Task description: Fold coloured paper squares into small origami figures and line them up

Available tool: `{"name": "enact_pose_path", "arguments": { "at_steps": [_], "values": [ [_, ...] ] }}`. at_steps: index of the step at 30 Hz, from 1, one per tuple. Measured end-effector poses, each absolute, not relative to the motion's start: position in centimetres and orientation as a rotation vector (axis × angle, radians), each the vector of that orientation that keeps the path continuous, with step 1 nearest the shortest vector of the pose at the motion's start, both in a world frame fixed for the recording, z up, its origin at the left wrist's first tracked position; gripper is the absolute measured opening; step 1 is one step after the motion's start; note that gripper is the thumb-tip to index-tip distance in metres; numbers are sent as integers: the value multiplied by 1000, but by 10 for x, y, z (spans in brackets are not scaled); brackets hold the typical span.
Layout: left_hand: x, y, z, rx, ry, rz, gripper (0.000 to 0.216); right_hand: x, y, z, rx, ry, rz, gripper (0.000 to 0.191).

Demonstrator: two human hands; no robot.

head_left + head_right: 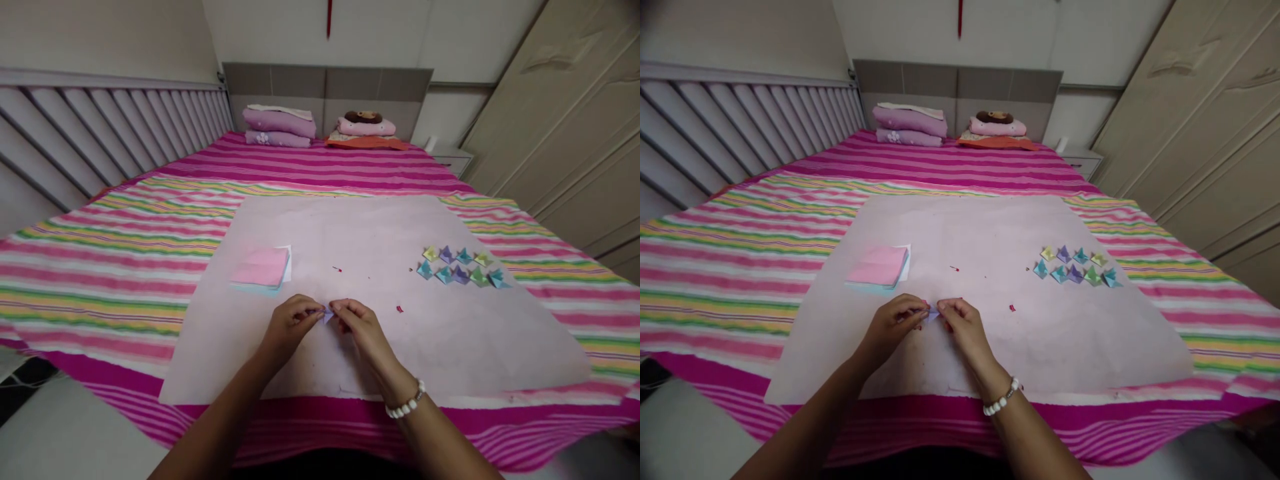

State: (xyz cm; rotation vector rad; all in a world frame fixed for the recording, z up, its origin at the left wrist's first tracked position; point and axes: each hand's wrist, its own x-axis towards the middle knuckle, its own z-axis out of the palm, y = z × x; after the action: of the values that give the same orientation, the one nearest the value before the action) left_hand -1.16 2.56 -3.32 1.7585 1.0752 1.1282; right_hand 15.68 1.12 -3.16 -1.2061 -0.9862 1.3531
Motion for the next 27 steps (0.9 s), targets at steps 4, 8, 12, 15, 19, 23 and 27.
{"name": "enact_pose_path", "arguments": {
  "at_steps": [4,8,12,15,19,23,27],
  "values": [
    [-10,34,-51,1713,1091,1132,11,160,15,-39,-1104,-1307,954,17],
    [-7,43,-61,1787,1146,1181,10,157,21,-47,-1022,-1452,883,9],
    [-2,52,-72,1789,1218,1217,9,154,32,-62,-1092,-1423,849,7],
    [1,56,-81,1781,1224,1208,12,154,39,-75,-1133,-1398,858,8],
    [2,58,-90,1775,1213,1221,12,155,45,-88,-1169,-1367,884,9],
    [0,61,-96,1766,1228,1248,10,156,47,-96,-1201,-1341,915,11],
    [0,61,-100,1744,1271,1267,8,157,46,-99,-1226,-1328,930,9]
  ]
}}
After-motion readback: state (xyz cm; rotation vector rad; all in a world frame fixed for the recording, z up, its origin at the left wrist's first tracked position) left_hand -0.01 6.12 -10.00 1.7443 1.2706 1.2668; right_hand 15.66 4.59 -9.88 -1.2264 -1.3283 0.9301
